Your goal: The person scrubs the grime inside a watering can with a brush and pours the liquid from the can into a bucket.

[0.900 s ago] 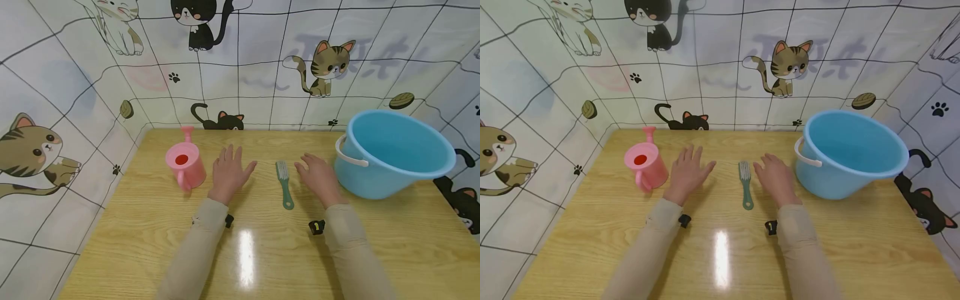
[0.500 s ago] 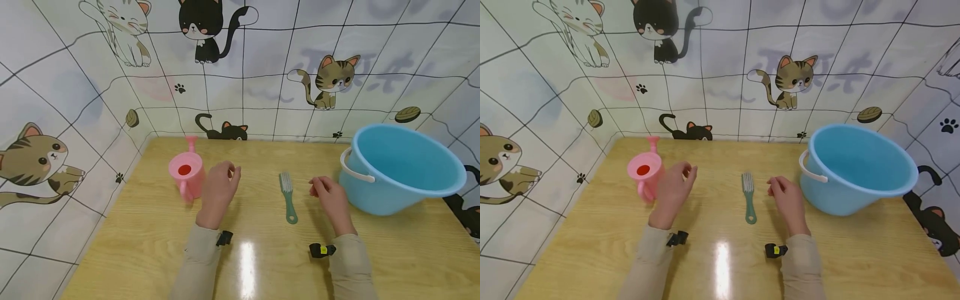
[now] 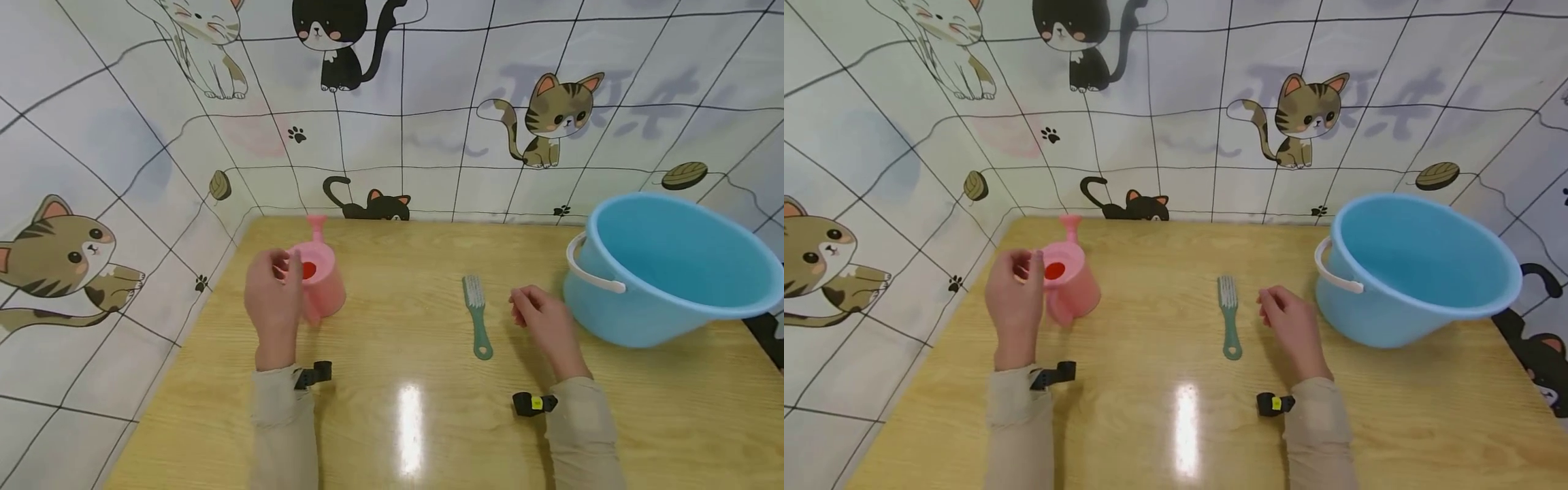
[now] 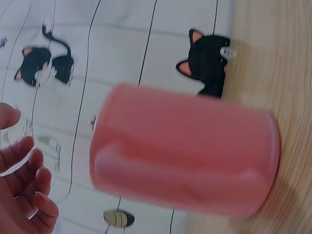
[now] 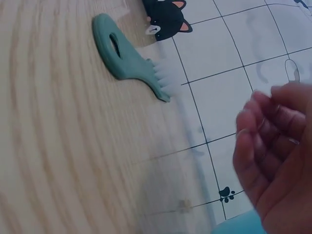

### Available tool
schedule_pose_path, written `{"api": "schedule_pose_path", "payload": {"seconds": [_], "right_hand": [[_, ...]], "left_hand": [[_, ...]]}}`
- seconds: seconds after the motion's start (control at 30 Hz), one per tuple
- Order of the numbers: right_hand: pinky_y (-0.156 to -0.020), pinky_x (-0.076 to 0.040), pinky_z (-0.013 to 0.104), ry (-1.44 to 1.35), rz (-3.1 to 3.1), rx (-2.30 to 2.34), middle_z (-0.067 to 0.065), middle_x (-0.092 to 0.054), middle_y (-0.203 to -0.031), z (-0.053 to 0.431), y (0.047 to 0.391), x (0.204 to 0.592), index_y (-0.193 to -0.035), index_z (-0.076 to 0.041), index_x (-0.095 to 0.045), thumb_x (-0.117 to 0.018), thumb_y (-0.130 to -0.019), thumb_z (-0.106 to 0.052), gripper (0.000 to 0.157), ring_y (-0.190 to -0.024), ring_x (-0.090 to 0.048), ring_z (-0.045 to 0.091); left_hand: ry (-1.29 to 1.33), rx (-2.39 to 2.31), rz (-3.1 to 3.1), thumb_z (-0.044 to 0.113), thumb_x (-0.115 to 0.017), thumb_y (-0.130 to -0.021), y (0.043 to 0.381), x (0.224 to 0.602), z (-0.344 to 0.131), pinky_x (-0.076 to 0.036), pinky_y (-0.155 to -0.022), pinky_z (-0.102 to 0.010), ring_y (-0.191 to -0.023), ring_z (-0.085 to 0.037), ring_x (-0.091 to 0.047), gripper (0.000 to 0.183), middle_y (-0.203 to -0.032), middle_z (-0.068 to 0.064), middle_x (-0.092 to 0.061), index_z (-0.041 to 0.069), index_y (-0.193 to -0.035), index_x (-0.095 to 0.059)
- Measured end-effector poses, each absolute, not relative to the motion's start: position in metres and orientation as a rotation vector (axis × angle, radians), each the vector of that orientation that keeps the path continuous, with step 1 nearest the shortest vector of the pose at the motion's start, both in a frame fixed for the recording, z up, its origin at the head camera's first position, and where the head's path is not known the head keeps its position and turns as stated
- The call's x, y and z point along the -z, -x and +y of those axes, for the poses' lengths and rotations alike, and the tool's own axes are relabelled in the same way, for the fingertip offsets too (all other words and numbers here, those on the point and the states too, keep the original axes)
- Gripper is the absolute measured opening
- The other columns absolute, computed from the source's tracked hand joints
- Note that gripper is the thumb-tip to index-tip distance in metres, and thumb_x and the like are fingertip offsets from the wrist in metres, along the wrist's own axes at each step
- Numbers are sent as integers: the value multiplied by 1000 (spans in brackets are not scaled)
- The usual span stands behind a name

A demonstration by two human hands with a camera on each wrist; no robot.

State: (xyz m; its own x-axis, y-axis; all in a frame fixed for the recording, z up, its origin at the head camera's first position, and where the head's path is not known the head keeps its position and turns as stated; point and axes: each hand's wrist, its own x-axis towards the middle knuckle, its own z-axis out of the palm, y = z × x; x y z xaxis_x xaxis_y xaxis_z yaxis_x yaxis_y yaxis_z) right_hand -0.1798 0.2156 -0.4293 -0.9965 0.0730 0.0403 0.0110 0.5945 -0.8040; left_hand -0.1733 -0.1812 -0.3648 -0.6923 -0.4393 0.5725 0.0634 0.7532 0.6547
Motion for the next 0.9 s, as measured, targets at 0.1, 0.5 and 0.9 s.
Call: {"api": "schedule_pose_path", "payload": {"seconds": [0.1, 0.5, 0.9], "right_hand": [[-58, -43, 30, 81, -2843, -1308, 9, -59, -80, 213, 181, 424, -98, -7, -58, -36, -87, -57, 55, -68, -54, 20], [-54, -42, 30, 107, -3239, -1195, 3, -60, -68, 202, 172, 417, -102, -3, -56, -36, -88, -56, 58, -58, -54, 19], [-48, -34, 29, -49, -3474, -782, 3, -49, -53, 179, 163, 409, -79, -6, -56, -44, -86, -53, 48, -50, -43, 17]], "left_hand": [[-411, 910, -2200, 47, -46, -87, 172, 366, -203, -34, -63, -32, -69, -21, -46, 41, -77, -7, -52, 7, -90, -56], [-486, 1135, -2800, 74, -28, -77, 164, 375, -240, -33, -55, -34, -67, -26, -45, 69, -73, -9, -54, 10, -77, -55], [-264, 1567, -3061, 69, -39, -78, 159, 391, -258, -48, -76, -35, -94, -25, -56, 70, -106, -9, -60, 9, -107, -60]]}}
